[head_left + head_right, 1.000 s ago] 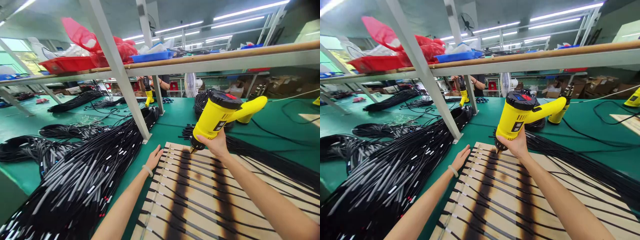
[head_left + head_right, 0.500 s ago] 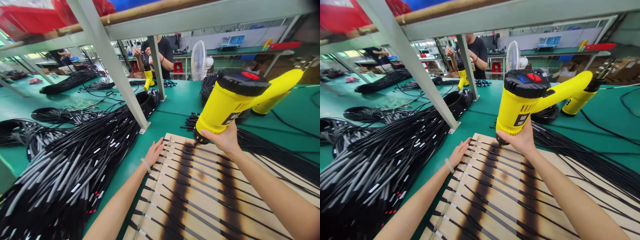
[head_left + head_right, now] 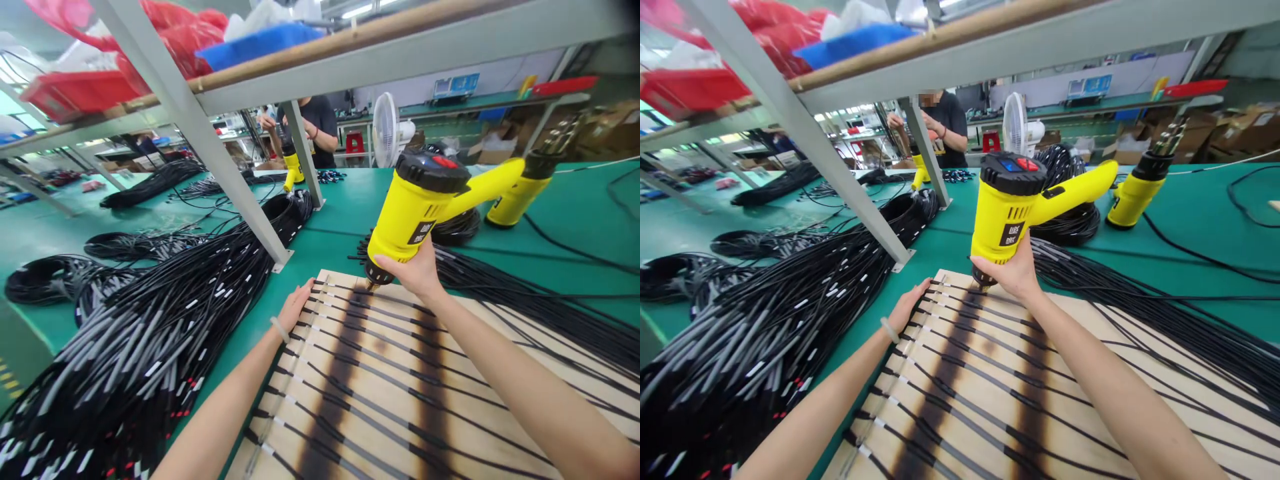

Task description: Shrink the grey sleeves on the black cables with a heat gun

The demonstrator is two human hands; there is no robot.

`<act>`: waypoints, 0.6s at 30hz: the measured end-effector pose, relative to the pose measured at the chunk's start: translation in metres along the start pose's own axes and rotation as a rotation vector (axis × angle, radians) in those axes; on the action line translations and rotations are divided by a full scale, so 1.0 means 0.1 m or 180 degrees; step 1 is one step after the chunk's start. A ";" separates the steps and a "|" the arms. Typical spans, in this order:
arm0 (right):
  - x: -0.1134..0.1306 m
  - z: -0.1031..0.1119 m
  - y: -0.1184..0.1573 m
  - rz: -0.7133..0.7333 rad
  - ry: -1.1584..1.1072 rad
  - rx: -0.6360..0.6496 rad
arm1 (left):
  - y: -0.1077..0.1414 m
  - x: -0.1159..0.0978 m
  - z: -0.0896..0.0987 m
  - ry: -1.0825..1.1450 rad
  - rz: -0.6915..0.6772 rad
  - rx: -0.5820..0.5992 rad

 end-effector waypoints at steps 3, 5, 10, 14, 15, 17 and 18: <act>0.09 -0.04 0.09 0.0124 -0.0019 0.0017 | 0.03 0.01 -0.01 0.0010 -0.0002 -0.0071; 0.15 -0.09 0.14 0.0186 -0.0019 -0.0008 | 0.06 0.03 -0.01 0.0077 -0.0007 -0.0133; 0.19 -0.26 0.19 0.0297 0.0131 0.0010 | 0.09 0.11 -0.01 0.0158 0.0059 -0.0205; 0.10 -0.31 0.20 0.0350 0.0195 0.0110 | 0.10 0.14 -0.01 0.0103 0.0025 -0.0181; 0.09 -0.31 0.20 0.0334 0.0212 0.0150 | 0.10 0.14 -0.01 0.0092 0.0001 -0.0170; 0.06 -0.30 0.21 0.0288 0.0218 0.0234 | 0.10 0.15 -0.03 0.0078 -0.0025 -0.0155; 0.05 -0.29 0.22 0.0266 0.0185 0.0262 | 0.09 0.16 -0.03 0.0071 -0.0025 -0.0152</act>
Point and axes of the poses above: each hand's wrist, its own y-axis away from the middle knuckle, its own z-axis out of the back of the hand, x = y × z, the point moved 1 cm from there along -y, towards the middle knuckle, and after that the axes turned 3 degrees about -x, right-handed, at the moved point
